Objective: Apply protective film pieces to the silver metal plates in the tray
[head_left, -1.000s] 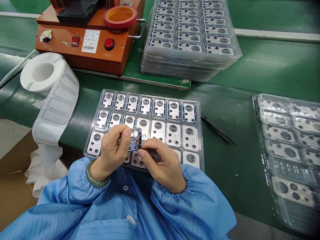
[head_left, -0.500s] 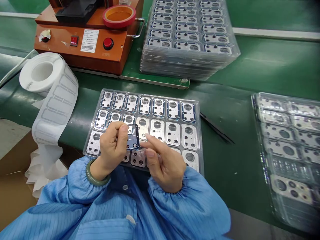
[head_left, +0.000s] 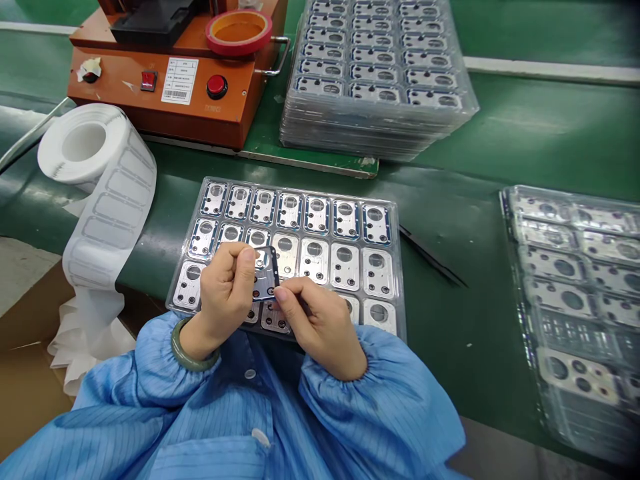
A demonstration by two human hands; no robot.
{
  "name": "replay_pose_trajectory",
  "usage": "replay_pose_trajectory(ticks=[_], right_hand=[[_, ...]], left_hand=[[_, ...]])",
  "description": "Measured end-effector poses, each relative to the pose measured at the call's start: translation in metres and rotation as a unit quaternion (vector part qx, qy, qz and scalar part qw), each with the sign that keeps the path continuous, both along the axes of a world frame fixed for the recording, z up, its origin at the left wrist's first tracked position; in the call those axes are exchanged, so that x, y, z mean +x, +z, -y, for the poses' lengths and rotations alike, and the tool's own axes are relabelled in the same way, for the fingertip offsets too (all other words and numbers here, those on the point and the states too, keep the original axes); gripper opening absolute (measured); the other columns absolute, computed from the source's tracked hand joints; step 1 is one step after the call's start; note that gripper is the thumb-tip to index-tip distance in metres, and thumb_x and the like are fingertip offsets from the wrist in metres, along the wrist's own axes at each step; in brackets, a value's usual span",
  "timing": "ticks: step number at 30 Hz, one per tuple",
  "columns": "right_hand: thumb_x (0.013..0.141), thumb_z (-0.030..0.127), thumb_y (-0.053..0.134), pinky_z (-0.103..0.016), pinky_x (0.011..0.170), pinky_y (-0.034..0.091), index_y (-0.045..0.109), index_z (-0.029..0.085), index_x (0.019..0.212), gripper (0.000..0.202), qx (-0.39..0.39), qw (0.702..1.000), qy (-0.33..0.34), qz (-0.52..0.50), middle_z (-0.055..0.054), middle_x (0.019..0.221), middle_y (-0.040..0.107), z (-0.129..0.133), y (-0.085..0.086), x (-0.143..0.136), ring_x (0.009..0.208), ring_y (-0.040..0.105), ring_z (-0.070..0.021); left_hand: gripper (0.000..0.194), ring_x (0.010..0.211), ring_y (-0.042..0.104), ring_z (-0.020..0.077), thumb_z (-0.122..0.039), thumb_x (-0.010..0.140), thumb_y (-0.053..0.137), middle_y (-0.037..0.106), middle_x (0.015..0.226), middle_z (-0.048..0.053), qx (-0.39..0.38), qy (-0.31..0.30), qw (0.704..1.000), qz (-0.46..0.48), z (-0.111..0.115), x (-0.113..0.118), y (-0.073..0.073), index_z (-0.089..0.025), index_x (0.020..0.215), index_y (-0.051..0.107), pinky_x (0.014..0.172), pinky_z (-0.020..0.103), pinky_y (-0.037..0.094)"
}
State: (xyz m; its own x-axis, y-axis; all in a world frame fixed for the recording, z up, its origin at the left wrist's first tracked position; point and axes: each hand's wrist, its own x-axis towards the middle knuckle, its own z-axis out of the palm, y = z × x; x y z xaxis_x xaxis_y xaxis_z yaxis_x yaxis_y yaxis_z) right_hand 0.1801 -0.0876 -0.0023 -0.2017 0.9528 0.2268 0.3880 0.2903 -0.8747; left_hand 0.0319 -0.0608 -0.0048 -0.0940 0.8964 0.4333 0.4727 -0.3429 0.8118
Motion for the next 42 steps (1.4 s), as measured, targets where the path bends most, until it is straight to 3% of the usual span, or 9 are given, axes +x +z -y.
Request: replay_pose_trajectory(ticks=[12,17,23,36,42], right_hand=[[0.092,0.024,0.045,-0.022,0.049,0.038,0.052,0.02,0.077,0.017,-0.01,0.997,-0.053,-0.049,0.003,0.06,0.05,0.001,0.005,0.0,0.05,0.046,-0.0092],[0.089,0.024,0.048,-0.022,0.048,0.037,0.051,0.019,0.067,0.023,-0.011,0.996,-0.06,-0.064,0.003,0.057,0.05,0.001,0.006,0.001,0.049,0.044,-0.0089],[0.09,0.029,0.049,-0.023,0.048,0.04,0.058,0.019,0.072,0.023,-0.028,0.994,-0.067,-0.082,0.002,0.06,0.057,-0.001,0.009,0.001,0.05,0.048,-0.0095],[0.09,0.029,0.05,-0.022,0.049,0.042,0.059,0.018,0.07,0.024,-0.054,0.99,-0.06,-0.113,0.002,0.06,0.059,-0.001,0.008,0.002,0.05,0.05,-0.0094],[0.088,0.03,0.051,-0.021,0.043,0.037,0.057,0.018,0.063,0.028,-0.079,0.988,-0.074,-0.109,0.004,0.049,0.049,-0.002,0.006,0.0,0.043,0.043,-0.0084]], left_hand=[[0.02,0.047,0.045,0.0072,-0.026,0.093,0.046,0.052,0.058,-0.004,-0.077,-0.154,0.985,0.012,0.002,0.001,0.007,-0.018,0.076,0.054,0.046,0.019,0.038],[0.024,0.047,0.044,0.008,-0.028,0.092,0.045,0.049,0.055,-0.003,-0.094,-0.172,0.981,0.011,0.003,0.0,0.009,-0.018,0.071,0.052,0.045,0.02,0.037],[0.025,0.046,0.048,0.0088,-0.027,0.091,0.045,0.051,0.052,-0.003,-0.076,-0.192,0.978,0.007,0.002,0.001,0.011,-0.018,0.069,0.051,0.045,0.02,0.038],[0.024,0.046,0.05,0.009,-0.025,0.09,0.046,0.055,0.053,-0.002,-0.079,-0.21,0.975,0.004,0.002,0.001,0.009,-0.018,0.069,0.053,0.044,0.02,0.038],[0.022,0.044,0.047,0.008,-0.023,0.09,0.047,0.053,0.052,-0.003,-0.091,-0.218,0.972,0.002,0.003,0.002,0.009,-0.018,0.07,0.053,0.044,0.02,0.037]])
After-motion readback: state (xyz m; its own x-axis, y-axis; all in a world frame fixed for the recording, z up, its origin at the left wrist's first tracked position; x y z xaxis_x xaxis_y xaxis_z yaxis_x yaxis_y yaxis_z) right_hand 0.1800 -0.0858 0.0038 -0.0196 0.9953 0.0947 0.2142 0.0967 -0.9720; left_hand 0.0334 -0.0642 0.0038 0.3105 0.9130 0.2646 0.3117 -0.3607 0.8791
